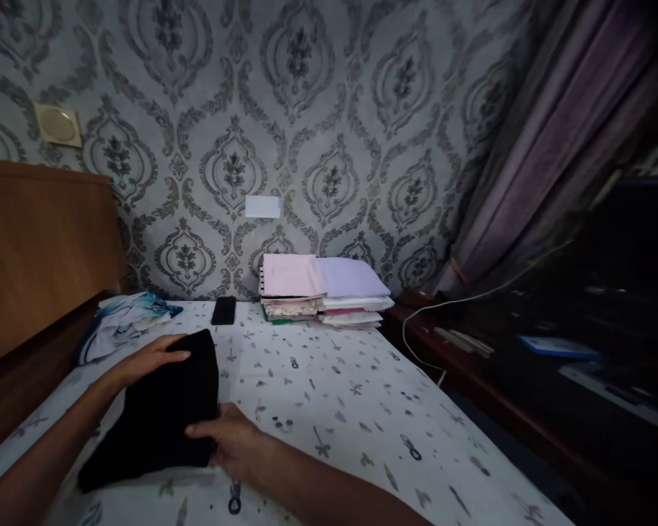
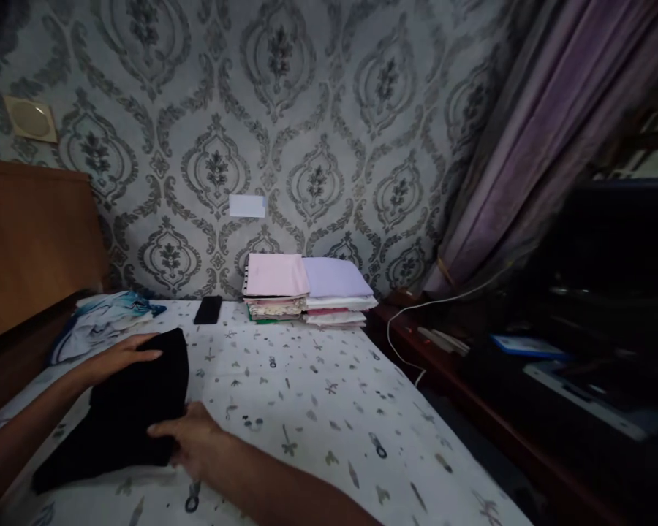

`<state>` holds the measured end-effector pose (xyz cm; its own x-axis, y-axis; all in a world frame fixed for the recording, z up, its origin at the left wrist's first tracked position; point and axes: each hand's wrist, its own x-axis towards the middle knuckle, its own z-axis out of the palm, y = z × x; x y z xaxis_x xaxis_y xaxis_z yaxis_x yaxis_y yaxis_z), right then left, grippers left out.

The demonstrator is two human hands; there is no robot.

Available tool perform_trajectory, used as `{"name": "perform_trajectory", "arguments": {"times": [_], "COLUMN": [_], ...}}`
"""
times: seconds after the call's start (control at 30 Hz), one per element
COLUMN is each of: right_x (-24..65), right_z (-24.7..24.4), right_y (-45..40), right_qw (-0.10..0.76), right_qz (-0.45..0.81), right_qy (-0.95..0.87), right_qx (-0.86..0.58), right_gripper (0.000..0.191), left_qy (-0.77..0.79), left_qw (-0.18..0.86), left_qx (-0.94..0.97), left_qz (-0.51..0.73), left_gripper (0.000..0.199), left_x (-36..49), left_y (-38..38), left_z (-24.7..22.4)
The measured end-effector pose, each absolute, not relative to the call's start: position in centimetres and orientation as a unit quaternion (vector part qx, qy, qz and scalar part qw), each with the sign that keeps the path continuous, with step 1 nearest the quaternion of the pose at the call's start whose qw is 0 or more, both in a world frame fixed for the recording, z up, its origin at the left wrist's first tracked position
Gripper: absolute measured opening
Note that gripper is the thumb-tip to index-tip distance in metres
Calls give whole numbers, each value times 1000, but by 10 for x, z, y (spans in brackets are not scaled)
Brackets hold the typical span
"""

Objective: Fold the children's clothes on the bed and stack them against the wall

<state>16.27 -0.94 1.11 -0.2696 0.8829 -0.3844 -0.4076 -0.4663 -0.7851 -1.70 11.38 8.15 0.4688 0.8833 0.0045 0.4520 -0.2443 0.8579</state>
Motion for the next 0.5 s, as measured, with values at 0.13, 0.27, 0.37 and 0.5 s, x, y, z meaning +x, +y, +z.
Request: {"name": "perform_trajectory", "arguments": {"times": [0.13,0.27,0.37,0.5], "right_x": [183,248,310,387], "right_z": [23,52,84,152], "right_y": [-22,-7,26,103], "right_qw": [474,570,643,617], "right_qz": [725,654,540,231], "right_qy": [-263,-262,-302,-463], "right_qx": [-424,-424,-451,-593], "right_gripper": [52,47,41,28], "left_qy": [435,423,384,316], "left_qw": [474,545,575,576], "left_qx": [701,617,566,525], "left_qz": [308,379,448,541], "left_gripper": [63,66,60,41], "left_x": [-4,29,72,150], "left_y": [106,108,124,173], "left_z": [100,123,136,160]}}
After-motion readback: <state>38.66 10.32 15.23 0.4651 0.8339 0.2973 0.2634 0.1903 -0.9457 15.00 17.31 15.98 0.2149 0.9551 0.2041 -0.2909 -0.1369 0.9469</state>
